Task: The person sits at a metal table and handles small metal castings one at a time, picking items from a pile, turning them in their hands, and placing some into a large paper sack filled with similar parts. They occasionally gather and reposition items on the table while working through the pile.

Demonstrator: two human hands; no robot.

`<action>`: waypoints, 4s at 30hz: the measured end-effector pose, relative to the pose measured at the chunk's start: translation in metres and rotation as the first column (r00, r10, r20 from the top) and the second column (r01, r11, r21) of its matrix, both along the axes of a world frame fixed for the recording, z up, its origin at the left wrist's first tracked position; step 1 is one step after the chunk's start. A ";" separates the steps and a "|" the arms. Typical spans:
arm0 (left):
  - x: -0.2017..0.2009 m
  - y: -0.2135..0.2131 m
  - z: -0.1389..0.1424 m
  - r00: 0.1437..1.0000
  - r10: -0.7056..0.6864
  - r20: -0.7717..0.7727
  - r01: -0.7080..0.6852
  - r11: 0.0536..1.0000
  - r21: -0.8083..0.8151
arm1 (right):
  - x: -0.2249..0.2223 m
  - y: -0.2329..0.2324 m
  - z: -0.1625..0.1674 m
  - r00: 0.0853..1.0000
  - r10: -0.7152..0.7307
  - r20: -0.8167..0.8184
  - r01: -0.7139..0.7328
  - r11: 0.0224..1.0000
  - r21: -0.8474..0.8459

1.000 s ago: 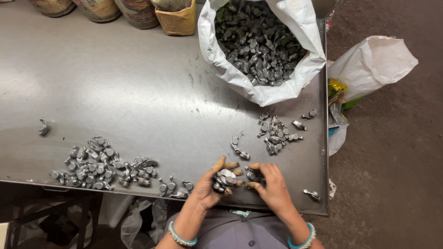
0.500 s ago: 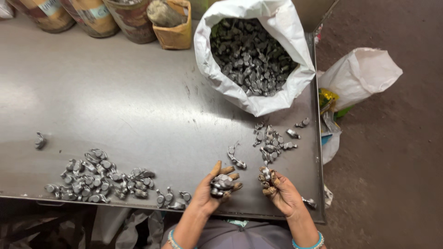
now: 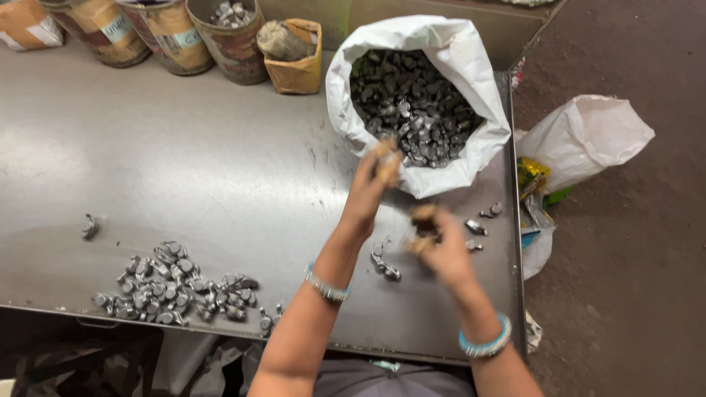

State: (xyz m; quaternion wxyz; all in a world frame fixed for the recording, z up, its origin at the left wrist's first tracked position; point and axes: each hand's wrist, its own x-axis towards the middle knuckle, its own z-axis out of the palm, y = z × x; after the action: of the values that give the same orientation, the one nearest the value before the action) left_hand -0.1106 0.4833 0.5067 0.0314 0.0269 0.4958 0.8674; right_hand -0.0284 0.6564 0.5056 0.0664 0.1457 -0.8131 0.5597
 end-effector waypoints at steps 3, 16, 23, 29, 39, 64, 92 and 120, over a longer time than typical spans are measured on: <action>0.047 -0.024 -0.019 0.995 0.045 -0.093 -0.076 0.928 -0.364 | 0.044 -0.025 -0.033 0.998 -0.055 0.014 0.044 0.900 0.435; 0.144 -0.001 -0.079 0.959 -0.175 0.222 0.205 0.971 -0.120 | 0.090 0.044 -0.101 0.708 0.191 0.680 0.324 0.768 -0.552; 0.136 0.024 -0.101 0.861 -0.201 0.467 0.156 0.979 0.135 | 0.088 0.043 -0.082 0.741 0.235 0.630 0.291 0.733 -0.615; 0.115 0.012 -0.087 0.735 -0.308 0.604 0.027 0.904 0.427 | 0.021 0.100 -0.050 0.935 -0.345 -0.081 0.345 0.836 0.427; 0.090 -0.022 -0.048 0.959 0.093 0.269 0.075 0.828 -0.555 | -0.050 0.082 -0.061 0.911 -0.352 -0.215 0.389 0.564 0.729; 0.137 -0.014 -0.051 0.989 0.148 0.002 -0.066 0.451 -0.890 | -0.052 0.109 -0.046 0.872 -0.479 -0.103 0.449 0.697 0.560; 0.173 0.040 -0.080 0.681 -0.463 0.568 0.363 0.886 0.287 | 0.068 0.100 -0.043 0.988 -0.153 0.028 0.143 0.963 0.229; 0.188 0.036 -0.058 0.901 -0.265 0.343 0.304 0.950 -0.065 | 0.122 0.090 -0.078 0.839 0.225 0.496 0.305 0.561 -0.770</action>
State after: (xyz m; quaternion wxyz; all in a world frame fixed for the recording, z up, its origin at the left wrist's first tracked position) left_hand 0.0772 0.5196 0.4485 0.2421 -0.0486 0.5240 0.8151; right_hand 0.0931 0.7468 0.4281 -0.0929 -0.0870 -0.4407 0.8886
